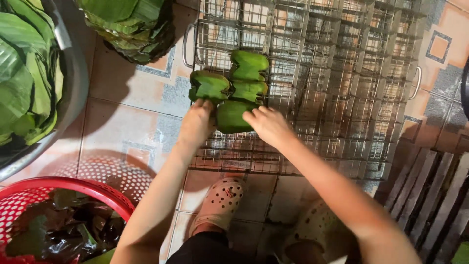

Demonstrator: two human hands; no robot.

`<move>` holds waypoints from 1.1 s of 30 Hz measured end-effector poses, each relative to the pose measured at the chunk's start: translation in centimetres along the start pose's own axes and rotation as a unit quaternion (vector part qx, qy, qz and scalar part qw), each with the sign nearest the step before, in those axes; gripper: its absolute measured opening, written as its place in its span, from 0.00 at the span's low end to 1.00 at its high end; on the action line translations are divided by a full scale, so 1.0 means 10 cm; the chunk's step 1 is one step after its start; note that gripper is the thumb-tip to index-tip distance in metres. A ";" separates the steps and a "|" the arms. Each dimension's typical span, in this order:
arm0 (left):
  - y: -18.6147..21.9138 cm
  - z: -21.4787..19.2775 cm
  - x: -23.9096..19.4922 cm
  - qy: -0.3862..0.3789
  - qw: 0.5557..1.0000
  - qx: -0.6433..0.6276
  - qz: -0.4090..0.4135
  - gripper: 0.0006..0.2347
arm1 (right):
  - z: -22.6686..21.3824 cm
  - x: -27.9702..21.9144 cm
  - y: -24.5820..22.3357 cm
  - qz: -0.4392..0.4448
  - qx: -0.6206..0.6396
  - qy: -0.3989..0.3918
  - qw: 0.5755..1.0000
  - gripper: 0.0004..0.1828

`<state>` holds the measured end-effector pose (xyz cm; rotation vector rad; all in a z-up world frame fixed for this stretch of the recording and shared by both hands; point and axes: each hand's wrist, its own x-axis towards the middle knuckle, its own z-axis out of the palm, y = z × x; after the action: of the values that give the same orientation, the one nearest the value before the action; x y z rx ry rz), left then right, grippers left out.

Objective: Arranging folded banana leaves into a metal wire rack.

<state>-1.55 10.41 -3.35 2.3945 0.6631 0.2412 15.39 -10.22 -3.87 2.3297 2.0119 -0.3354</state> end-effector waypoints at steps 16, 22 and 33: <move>0.07 0.29 0.03 -0.026 0.984 -0.030 0.173 0.05 | -0.44 0.33 -0.37 0.043 -0.131 -0.195 0.971 0.34; 0.09 -0.35 0.41 0.013 0.989 -0.042 0.142 0.01 | -0.55 0.40 -0.45 0.069 -0.125 -0.253 0.957 0.31; -0.38 -1.52 1.85 0.071 0.921 0.377 -0.061 0.42 | -0.54 0.37 -0.46 0.090 -0.082 -0.278 0.953 0.37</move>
<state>7.79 30.51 6.31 3.0655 1.1290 0.1150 12.12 -4.97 1.13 1.9989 1.4895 -0.6914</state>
